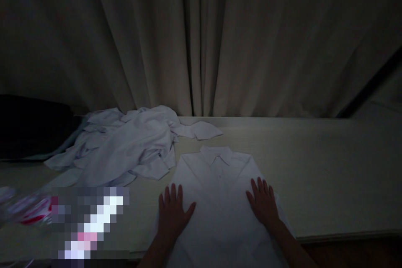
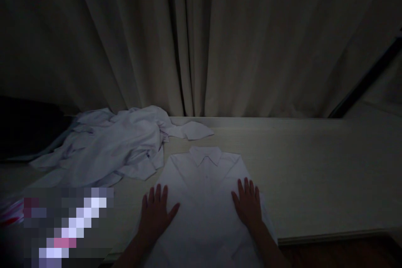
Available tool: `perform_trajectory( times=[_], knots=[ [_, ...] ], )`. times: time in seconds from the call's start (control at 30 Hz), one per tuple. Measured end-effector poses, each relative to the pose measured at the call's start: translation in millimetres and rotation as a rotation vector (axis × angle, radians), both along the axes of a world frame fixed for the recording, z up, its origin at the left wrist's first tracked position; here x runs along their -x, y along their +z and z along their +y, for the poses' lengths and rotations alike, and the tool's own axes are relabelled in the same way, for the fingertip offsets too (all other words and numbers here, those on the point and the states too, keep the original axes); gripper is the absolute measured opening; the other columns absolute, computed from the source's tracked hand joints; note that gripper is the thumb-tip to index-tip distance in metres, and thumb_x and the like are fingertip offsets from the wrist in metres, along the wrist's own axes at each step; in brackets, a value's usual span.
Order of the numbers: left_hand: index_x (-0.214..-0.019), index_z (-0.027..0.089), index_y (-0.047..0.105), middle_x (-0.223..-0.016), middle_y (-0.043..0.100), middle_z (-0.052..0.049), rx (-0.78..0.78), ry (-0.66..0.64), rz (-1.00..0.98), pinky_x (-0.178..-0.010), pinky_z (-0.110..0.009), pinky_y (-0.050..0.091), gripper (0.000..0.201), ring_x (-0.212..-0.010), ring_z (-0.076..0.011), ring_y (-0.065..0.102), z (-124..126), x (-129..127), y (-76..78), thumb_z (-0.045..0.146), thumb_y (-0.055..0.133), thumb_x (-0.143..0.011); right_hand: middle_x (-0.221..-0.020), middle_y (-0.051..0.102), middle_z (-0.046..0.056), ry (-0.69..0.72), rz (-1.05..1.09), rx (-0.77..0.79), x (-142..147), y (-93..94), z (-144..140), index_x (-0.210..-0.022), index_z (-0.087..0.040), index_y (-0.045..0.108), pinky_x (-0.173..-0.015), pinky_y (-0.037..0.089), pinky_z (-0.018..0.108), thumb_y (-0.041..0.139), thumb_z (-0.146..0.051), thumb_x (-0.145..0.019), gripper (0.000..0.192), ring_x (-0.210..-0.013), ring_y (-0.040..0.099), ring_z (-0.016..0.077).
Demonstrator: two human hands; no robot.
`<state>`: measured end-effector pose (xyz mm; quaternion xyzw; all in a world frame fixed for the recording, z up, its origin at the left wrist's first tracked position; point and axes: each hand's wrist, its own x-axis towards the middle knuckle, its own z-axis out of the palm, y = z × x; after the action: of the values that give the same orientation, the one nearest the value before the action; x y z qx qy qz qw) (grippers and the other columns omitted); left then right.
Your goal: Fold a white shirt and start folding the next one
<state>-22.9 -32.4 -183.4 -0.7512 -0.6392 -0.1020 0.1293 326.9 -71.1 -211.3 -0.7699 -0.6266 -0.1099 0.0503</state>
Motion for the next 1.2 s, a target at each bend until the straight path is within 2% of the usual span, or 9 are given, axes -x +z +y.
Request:
perform_trajectory(
  times=[0.2,0.7,0.93,1.07,1.2],
  knots=[
    [-0.135,0.010,0.040,-0.141,0.039,-0.025,-0.009,-0.023,0.021,-0.107,-0.057,0.015,0.085,-0.132,-0.0435,0.029,5,0,0.9,0.070,0.033,-0.075,-0.146,0.031,0.017,-0.012,0.026,-0.009,4,5.4,1,-0.140,-0.017,0.035,-0.108,0.015,0.052,0.027,-0.055,-0.089,0.063,-0.136,0.023,0.0346],
    [-0.134,0.010,0.042,-0.139,0.043,-0.024,-0.069,-0.051,0.047,-0.107,-0.057,0.018,0.083,-0.130,-0.0434,0.033,13,5,-2.5,0.069,0.033,-0.076,-0.144,0.035,0.018,-0.007,0.072,-0.101,3,-6.6,7,-0.137,-0.016,0.039,-0.106,0.018,0.055,0.028,-0.053,-0.090,0.061,-0.134,0.027,0.0343],
    [-0.134,0.011,0.041,-0.139,0.042,-0.024,-0.049,-0.045,0.042,-0.107,-0.058,0.016,0.082,-0.130,-0.0426,0.033,12,6,-4.6,0.069,0.032,-0.077,-0.144,0.034,0.020,-0.003,0.066,-0.088,4,-4.7,3,-0.137,-0.014,0.039,-0.107,0.018,0.054,0.032,-0.052,-0.089,0.062,-0.134,0.025,0.0365],
    [-0.133,0.010,0.043,-0.139,0.043,-0.023,-0.039,-0.050,0.018,-0.106,-0.059,0.018,0.081,-0.131,-0.0422,0.033,16,3,-3.9,0.068,0.034,-0.077,-0.144,0.035,0.019,0.017,0.092,-0.116,7,1.4,6,-0.137,-0.013,0.039,-0.107,0.019,0.054,0.032,-0.051,-0.089,0.062,-0.134,0.027,0.0361],
    [-0.130,0.009,0.047,-0.137,0.045,-0.023,-0.043,-0.067,-0.010,-0.105,-0.058,0.026,0.070,-0.130,-0.0397,0.036,12,6,8.4,0.058,0.036,-0.082,-0.146,0.031,0.019,0.079,0.196,-0.212,6,17.3,-3,-0.139,-0.008,0.032,-0.109,0.023,0.051,0.030,-0.050,-0.090,0.065,-0.137,0.022,0.0321]
  ],
)
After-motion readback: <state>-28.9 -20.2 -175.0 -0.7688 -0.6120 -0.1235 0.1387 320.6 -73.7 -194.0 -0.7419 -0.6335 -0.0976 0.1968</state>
